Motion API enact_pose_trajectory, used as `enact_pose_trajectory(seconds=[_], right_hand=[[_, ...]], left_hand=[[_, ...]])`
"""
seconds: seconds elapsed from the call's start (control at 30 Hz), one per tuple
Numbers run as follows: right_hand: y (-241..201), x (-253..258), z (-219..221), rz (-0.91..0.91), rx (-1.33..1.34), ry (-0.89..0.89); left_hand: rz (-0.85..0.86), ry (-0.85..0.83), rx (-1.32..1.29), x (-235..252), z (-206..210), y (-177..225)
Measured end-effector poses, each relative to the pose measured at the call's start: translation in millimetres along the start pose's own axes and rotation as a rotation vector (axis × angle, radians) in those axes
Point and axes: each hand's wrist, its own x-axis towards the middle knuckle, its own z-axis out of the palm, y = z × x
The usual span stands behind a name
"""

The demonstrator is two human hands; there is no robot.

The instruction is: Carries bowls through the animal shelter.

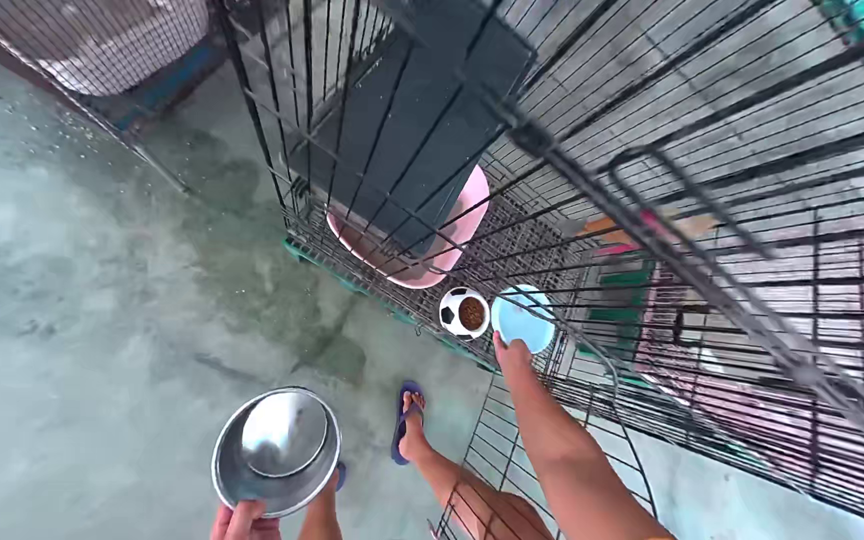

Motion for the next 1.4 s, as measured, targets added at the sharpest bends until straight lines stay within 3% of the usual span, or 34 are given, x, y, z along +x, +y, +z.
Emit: enact_pose_trajectory(seconds=[0.1,0.33,0.53,0.7,0.87,1.17,1.4], right_hand=[[-5,-47,-5,0.020,0.010,-0.020],[-4,-170,-24,0.088,-0.283,-0.166],[-10,-281,-50,0.069,-0.558,-0.423],[-42,-363,-63,-0.019,-0.789,-0.680],[-71,-441,-73,-0.059,-0.858,-0.880],[-112,-524,-86,-0.144,-1.051,-1.096],[-111,-532,-92,-0.178,-1.099,-1.191]], left_hand=[[-0.004,0.004,0.003,-18,-2,31],[0.041,-0.001,0.000,-51,-19,104],[0.108,0.017,0.037,-76,-41,167],[0.151,0.019,0.115,-111,-50,229],[0.138,-0.034,0.202,-150,-52,285],[0.112,-0.047,0.440,-186,-44,316],[0.147,-0.133,0.471,-191,-37,311]])
